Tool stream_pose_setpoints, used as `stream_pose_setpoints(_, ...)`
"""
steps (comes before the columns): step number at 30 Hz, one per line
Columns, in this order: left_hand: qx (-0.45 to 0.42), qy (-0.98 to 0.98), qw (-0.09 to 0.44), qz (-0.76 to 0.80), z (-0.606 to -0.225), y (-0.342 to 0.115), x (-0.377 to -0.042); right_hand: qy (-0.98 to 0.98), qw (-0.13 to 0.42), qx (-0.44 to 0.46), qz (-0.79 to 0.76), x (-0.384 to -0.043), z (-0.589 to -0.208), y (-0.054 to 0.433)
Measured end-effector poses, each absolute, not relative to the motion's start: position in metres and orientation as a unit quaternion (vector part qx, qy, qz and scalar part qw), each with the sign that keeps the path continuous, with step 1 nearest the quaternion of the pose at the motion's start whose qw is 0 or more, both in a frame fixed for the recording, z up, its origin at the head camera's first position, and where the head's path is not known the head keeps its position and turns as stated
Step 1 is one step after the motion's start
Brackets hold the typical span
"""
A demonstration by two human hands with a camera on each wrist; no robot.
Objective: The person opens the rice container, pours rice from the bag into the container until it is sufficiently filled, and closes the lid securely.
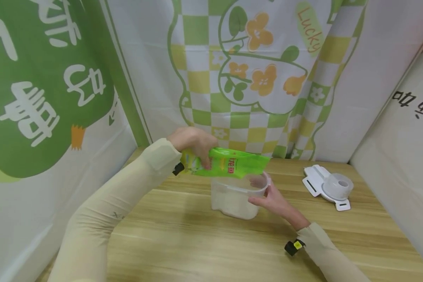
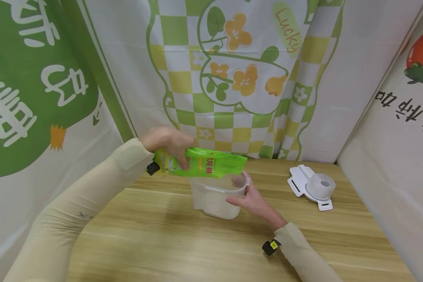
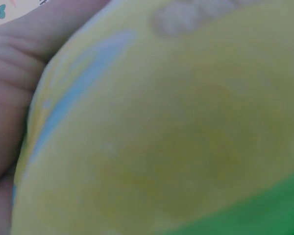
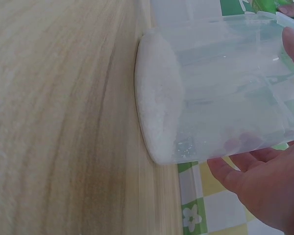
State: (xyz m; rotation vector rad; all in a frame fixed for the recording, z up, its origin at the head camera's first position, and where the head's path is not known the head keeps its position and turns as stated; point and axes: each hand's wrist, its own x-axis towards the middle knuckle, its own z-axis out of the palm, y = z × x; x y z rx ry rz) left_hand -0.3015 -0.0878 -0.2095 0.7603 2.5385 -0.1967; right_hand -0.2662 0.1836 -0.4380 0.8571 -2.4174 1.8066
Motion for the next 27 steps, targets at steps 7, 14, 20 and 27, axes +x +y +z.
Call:
stream_pose_setpoints(7,0.264,0.93,0.242,-0.08,-0.2078,-0.0881,-0.3013,-0.769,0.001,0.274,0.577,-0.2672,-0.4399,0.1841)
stream_pose_setpoints(14,0.27,0.927,0.244,-0.086,-0.2057,-0.0868,-0.3014,-0.772,0.009,0.279,0.57,-0.2688,-0.4408,0.1843)
stream_pose_setpoints(20,0.267,0.928,0.242,-0.092,-0.2049,-0.0835,-0.299,-0.763,0.006,0.284,0.58,-0.2681,-0.4396,0.1833)
stream_pose_setpoints(27,0.28,0.925,0.234,-0.109,-0.2066,-0.0791,-0.2977,-0.77,0.001,0.27,0.578,-0.2661,-0.4393,0.1836)
